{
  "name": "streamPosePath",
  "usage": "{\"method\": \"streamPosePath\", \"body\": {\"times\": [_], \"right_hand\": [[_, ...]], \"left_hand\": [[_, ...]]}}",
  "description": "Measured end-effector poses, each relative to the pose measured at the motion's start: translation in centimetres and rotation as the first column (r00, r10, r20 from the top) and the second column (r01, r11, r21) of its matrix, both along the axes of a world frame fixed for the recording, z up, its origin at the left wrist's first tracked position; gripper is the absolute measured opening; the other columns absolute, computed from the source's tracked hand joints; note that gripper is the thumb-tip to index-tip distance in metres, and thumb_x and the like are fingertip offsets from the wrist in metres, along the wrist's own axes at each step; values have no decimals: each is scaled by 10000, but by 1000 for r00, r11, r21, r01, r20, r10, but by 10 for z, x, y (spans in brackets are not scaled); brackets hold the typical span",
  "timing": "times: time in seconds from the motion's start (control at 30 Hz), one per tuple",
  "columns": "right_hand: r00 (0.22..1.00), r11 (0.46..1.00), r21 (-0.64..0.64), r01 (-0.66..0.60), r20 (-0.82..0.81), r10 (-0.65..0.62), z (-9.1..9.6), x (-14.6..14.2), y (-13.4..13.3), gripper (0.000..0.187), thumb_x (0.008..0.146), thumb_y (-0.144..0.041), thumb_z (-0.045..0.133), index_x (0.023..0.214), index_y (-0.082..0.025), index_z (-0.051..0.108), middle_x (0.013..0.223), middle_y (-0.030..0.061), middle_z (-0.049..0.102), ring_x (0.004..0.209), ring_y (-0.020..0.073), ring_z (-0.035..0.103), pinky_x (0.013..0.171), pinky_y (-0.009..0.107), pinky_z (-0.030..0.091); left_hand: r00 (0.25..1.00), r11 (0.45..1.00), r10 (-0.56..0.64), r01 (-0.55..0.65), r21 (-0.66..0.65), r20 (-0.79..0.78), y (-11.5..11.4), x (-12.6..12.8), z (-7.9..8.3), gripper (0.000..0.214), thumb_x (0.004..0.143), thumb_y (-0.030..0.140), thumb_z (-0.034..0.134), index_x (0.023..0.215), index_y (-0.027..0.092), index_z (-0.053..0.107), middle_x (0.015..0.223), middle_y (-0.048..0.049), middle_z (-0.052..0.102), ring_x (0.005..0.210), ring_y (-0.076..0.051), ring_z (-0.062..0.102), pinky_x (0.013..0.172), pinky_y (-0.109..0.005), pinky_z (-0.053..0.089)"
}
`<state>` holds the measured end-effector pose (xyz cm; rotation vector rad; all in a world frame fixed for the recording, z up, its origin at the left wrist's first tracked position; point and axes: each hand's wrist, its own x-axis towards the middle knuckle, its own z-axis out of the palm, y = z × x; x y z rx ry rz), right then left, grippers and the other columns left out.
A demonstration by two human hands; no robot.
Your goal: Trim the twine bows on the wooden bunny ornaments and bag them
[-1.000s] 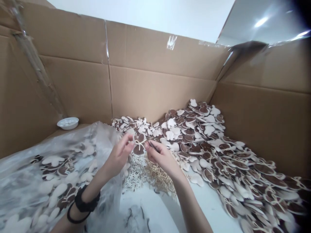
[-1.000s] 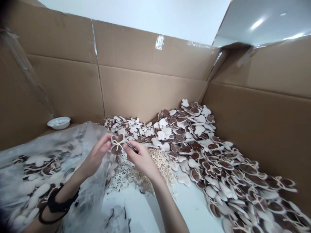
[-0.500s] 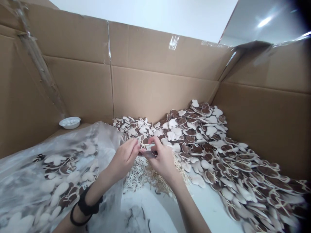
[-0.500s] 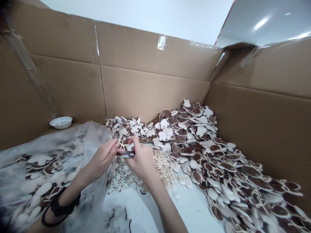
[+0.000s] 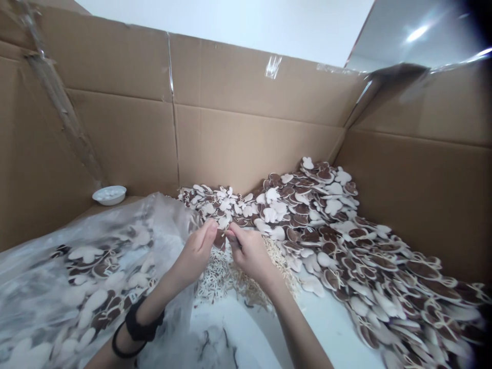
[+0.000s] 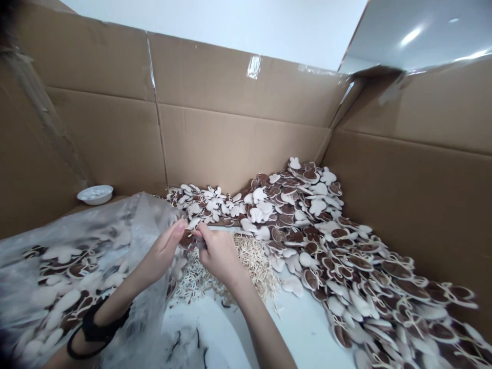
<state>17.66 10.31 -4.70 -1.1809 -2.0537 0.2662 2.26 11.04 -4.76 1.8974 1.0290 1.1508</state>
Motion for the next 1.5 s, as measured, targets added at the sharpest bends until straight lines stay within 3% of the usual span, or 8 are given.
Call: {"method": "streamPosePath", "body": {"times": [0.1,0.3,0.8,1.0,1.1,1.3,1.4,1.5], "right_hand": [[998,1000,-5,16,-66,-16,-1,-4,-1,281,957,-330,284,708,-219,355,569,-11,477,503,147,439,519,253,281],[953,989,-151,-1,-301,-45,-4,-17,-3,390,773,-565,582,751,-205,432,614,-4,539,531,145,451,489,251,310],[907,993,-94,-73,-420,26,-2,-17,-7,390,948,-416,371,644,-192,466,577,10,509,528,143,461,556,269,362],[847,992,-117,-38,-531,-31,-4,-17,-7,388,944,-419,368,626,-202,408,592,-6,468,564,143,456,545,257,360],[844,987,-133,-92,-536,6,-1,-19,-10,357,924,-391,415,633,-190,462,603,-4,497,580,144,471,566,261,368],[791,966,-184,-179,-611,31,8,-23,-17,450,917,-486,415,569,-203,378,494,-45,365,454,98,328,451,235,288],[751,914,-242,-324,-654,93,15,-18,-24,505,920,-540,396,540,-211,342,420,-79,273,381,75,237,389,222,224],[649,788,-237,-568,-717,252,22,-12,-34,523,925,-517,413,510,-203,359,398,-85,268,357,67,237,374,216,204]], "left_hand": [[999,999,37,-37,39,12,-1,3,-3,308,983,365,243,775,212,412,732,4,452,693,-172,458,655,-299,354],[999,996,22,-25,91,38,-3,5,-5,306,969,357,274,714,213,362,701,13,405,643,-160,392,621,-296,318],[999,998,-52,53,39,-12,-5,4,1,349,986,349,204,711,214,373,662,17,436,615,-150,432,596,-274,375],[988,996,-13,25,81,-153,-12,9,1,251,879,430,471,815,190,507,802,-34,555,767,-217,507,726,-342,387],[986,996,36,-23,84,-160,-15,10,3,276,887,427,455,774,182,513,808,-47,567,772,-224,515,720,-346,378],[996,996,-6,13,91,-87,-18,2,14,331,947,399,358,712,191,465,697,-11,501,699,-182,473,673,-310,358],[992,989,-121,125,78,-47,-20,-4,19,404,962,411,306,631,196,393,618,11,438,591,-142,418,594,-280,354],[961,961,-275,274,32,15,-28,-9,24,448,952,485,304,624,195,399,586,15,416,532,-123,392,522,-264,352]]}}
